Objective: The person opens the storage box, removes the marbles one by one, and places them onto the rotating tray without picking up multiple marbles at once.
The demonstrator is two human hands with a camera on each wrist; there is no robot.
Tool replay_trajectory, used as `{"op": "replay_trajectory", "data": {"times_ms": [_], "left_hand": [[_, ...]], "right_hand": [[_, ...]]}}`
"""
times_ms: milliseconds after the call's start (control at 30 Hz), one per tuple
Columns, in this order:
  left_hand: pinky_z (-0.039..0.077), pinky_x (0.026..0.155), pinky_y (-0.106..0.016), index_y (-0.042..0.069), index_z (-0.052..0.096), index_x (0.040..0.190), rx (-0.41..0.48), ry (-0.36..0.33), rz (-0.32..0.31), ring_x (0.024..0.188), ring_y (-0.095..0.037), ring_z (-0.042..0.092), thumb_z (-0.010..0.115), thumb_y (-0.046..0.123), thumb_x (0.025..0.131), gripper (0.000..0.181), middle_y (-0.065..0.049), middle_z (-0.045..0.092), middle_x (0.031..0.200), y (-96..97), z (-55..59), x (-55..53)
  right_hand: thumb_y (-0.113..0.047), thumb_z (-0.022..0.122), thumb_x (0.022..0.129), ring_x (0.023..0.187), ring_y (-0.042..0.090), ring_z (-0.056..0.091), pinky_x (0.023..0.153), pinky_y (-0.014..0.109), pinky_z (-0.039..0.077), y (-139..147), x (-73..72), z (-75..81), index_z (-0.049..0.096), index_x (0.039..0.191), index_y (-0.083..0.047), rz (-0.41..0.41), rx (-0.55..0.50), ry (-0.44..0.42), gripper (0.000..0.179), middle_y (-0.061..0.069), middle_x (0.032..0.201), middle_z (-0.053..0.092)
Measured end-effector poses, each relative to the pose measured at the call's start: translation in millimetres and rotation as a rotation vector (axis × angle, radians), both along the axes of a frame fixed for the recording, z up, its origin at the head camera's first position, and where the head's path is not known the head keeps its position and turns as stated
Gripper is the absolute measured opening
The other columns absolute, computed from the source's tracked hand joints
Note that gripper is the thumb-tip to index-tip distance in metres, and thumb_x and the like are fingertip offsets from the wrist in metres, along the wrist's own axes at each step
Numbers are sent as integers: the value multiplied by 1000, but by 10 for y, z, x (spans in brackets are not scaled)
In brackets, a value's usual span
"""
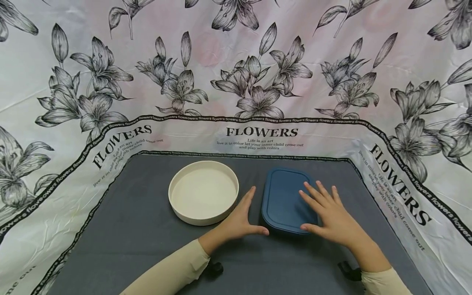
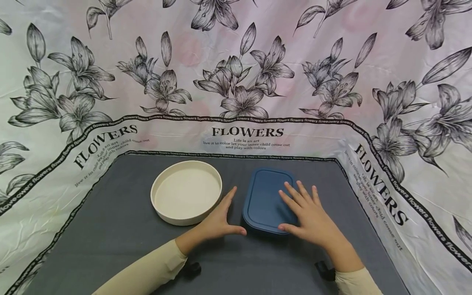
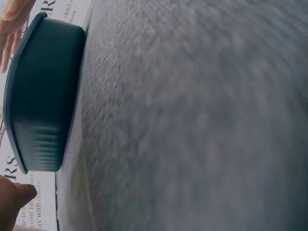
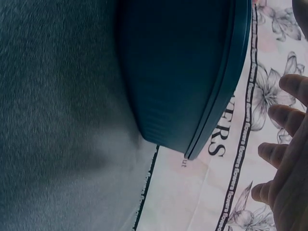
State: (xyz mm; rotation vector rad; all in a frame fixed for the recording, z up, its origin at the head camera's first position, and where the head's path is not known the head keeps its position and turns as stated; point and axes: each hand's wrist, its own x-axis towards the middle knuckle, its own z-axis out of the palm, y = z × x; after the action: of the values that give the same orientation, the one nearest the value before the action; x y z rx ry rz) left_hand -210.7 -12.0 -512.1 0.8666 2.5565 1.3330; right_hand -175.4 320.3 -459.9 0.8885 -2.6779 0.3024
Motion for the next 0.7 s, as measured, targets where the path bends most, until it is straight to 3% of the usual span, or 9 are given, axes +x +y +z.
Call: {"op": "replay_trajectory", "data": {"times_ms": [300,500,700], "left_hand": [[36,121,-46,34,-6,165,158,-174,-22,153,-35,30,97,36,71,139,1,0,173,119,-137,-36],[34,122,-42,27,-6,166,231,-234,-44,156,-33,23,97,23,71,140,0,-2,173,179,-179,-44],[33,122,-44,18,-7,166,244,-245,-66,158,-32,16,96,19,72,140,-7,-3,173,212,-198,-56]], "right_hand": [[-60,77,83,159,37,6,125,62,-9,-106,20,-45,38,161,-14,20,1,-38,98,14,169,26],[-65,74,84,159,35,9,124,68,1,-168,24,-132,39,160,-14,25,21,-72,98,13,168,28],[-67,72,84,155,43,22,120,73,13,-230,21,-184,41,159,-15,32,44,-109,97,11,168,30]]}}
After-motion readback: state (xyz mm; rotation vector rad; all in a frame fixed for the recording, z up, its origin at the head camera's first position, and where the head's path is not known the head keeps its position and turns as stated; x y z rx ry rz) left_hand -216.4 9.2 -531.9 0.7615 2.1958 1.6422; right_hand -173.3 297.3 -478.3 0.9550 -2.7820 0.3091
